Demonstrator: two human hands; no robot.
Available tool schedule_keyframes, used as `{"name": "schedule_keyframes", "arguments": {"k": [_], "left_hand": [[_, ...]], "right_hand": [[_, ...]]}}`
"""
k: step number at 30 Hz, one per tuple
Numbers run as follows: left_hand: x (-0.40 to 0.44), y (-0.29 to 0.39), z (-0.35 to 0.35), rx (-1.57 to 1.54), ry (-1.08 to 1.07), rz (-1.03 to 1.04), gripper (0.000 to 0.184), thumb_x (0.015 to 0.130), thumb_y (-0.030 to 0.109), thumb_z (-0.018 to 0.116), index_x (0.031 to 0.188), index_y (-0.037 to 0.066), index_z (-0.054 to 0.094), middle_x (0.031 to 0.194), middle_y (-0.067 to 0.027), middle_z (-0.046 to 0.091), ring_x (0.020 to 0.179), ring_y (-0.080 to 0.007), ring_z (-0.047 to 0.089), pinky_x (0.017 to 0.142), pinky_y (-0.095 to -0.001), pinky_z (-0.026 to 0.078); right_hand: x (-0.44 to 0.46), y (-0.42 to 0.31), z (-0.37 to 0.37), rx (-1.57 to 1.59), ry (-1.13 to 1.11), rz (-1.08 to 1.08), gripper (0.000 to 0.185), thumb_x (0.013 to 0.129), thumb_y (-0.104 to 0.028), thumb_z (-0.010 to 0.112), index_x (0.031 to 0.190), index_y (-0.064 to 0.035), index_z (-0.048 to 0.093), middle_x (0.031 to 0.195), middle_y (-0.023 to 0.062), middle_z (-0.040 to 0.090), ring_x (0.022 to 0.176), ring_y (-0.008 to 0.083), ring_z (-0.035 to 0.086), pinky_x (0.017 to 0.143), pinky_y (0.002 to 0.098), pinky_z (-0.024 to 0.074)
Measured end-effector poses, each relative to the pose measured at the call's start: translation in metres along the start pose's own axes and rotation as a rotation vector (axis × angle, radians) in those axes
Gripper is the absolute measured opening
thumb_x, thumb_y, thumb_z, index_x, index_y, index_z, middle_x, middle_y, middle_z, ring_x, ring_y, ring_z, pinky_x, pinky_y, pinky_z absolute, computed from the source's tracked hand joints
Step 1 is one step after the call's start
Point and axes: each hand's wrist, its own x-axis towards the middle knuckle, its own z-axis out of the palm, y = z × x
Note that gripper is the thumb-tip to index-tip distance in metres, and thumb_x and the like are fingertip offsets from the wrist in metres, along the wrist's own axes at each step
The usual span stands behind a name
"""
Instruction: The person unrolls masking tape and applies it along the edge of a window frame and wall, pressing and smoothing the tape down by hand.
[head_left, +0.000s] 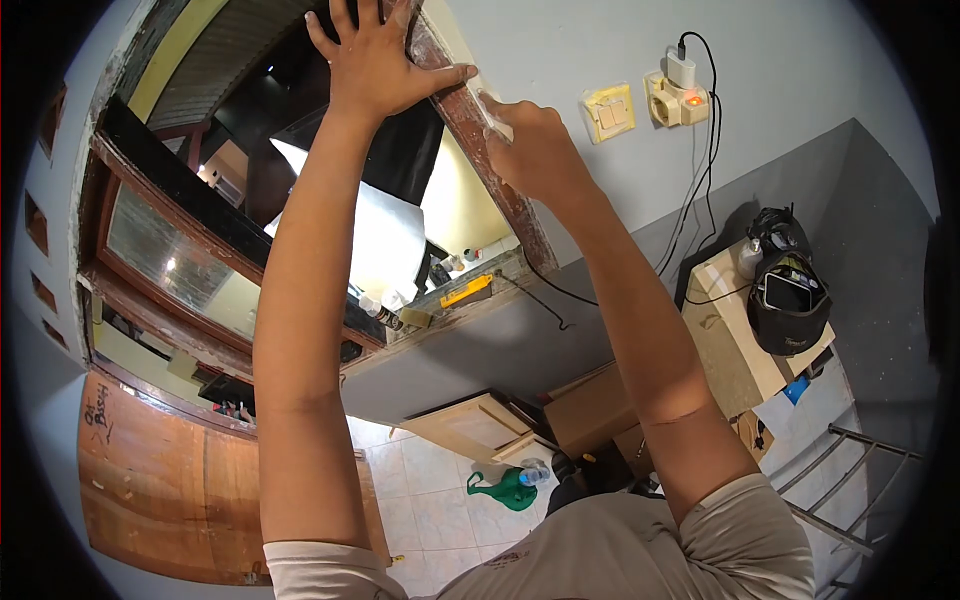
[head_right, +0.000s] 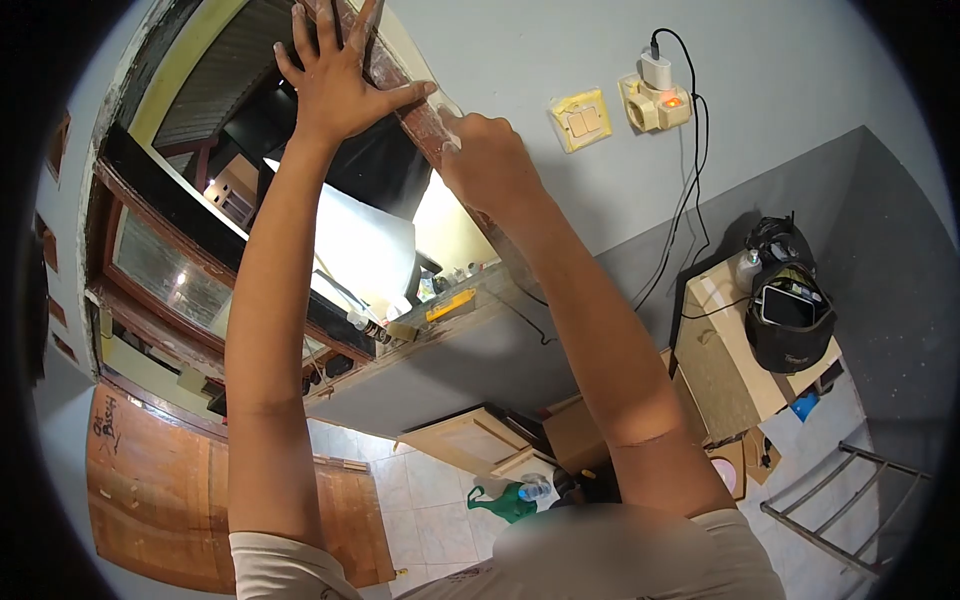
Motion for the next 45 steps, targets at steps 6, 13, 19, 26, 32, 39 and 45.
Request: {"name": "schedule_keyframes", "arguments": {"k": [6,13,19,26,32,39,45], "left_hand": [[0.001,0.0,0.002,0.001,0.003,0.002,0.137,0.056,0.081,0.082,0.171,0.027,0.03,0.179,-0.0205,0.002,0.163,-0.05,-0.001,0.121,-0.078,0.0],[0.002,-0.001,0.004,0.011,0.005,0.01,0.139,0.056,0.087,0.078,0.17,0.025,0.031,0.179,-0.0205,0.001,0.162,-0.0507,-0.002,0.12,-0.0785,0.0],[0.001,0.0,0.003,-0.003,0.004,0.002,0.138,0.055,0.085,0.079,0.17,0.026,0.031,0.18,-0.02,0.001,0.163,-0.0493,-0.002,0.121,-0.0769,-0.002],[0.001,0.005,-0.001,-0.001,0.003,-0.015,0.139,0.054,0.084,0.079,0.171,0.027,0.03,0.18,-0.0197,0.001,0.163,-0.0477,-0.002,0.122,-0.0756,-0.003],[0.002,0.005,-0.003,0.002,-0.006,-0.022,0.139,0.053,0.084,0.079,0.171,0.027,0.03,0.18,-0.0201,0.001,0.163,-0.0484,-0.002,0.122,-0.0754,-0.002],[0.001,0.009,-0.009,0.009,-0.054,-0.034,0.14,0.055,0.081,0.081,0.172,0.027,0.026,0.18,-0.0205,-0.001,0.163,-0.0485,-0.004,0.123,-0.0741,-0.003],[0.002,0.01,-0.01,0.045,-0.079,-0.041,0.138,0.059,0.082,0.079,0.172,0.025,0.024,0.179,-0.0212,-0.003,0.163,-0.0488,-0.004,0.124,-0.0734,-0.003]], "right_hand": [[-0.001,0.004,-0.002,0.091,-0.04,0.019,0.048,0.095,-0.018,0.069,0.142,-0.0084,0.068,0.123,0.0249,0.073,0.112,0.0406,0.071,0.103,0.0468,0.0548],[0.004,0.007,-0.003,0.087,-0.076,0.009,0.049,0.094,-0.017,0.069,0.142,-0.0085,0.068,0.125,0.0271,0.072,0.114,0.0418,0.071,0.104,0.0465,0.0547],[0.003,0.009,0.001,0.04,-0.054,-0.015,0.053,0.093,-0.017,0.069,0.145,-0.0095,0.066,0.126,0.0272,0.072,0.12,0.044,0.067,0.107,0.0479,0.0529],[-0.004,0.008,-0.001,0.142,-0.094,0.023,0.06,0.093,-0.016,0.069,0.152,-0.0127,0.059,0.116,0.0281,0.074,0.102,0.0405,0.073,0.096,0.047,0.0563],[-0.032,0.03,0.014,0.184,0.093,-0.254,0.063,0.092,-0.009,0.069,0.154,-0.0098,0.055,0.095,0.0247,0.073,0.085,0.0367,0.072,0.082,0.0447,0.0549],[-0.048,0.033,0.015,0.279,0.133,-0.204,0.061,0.093,-0.005,0.067,0.152,-0.0098,0.058,0.095,0.0218,0.072,0.086,0.0359,0.072,0.083,0.0427,0.0561],[-0.062,0.035,0.013,0.267,0.281,-0.192,0.057,0.096,-0.009,0.068,0.152,-0.012,0.059,0.093,0.0199,0.073,0.081,0.0332,0.073,0.079,0.0417,0.0576]]}}
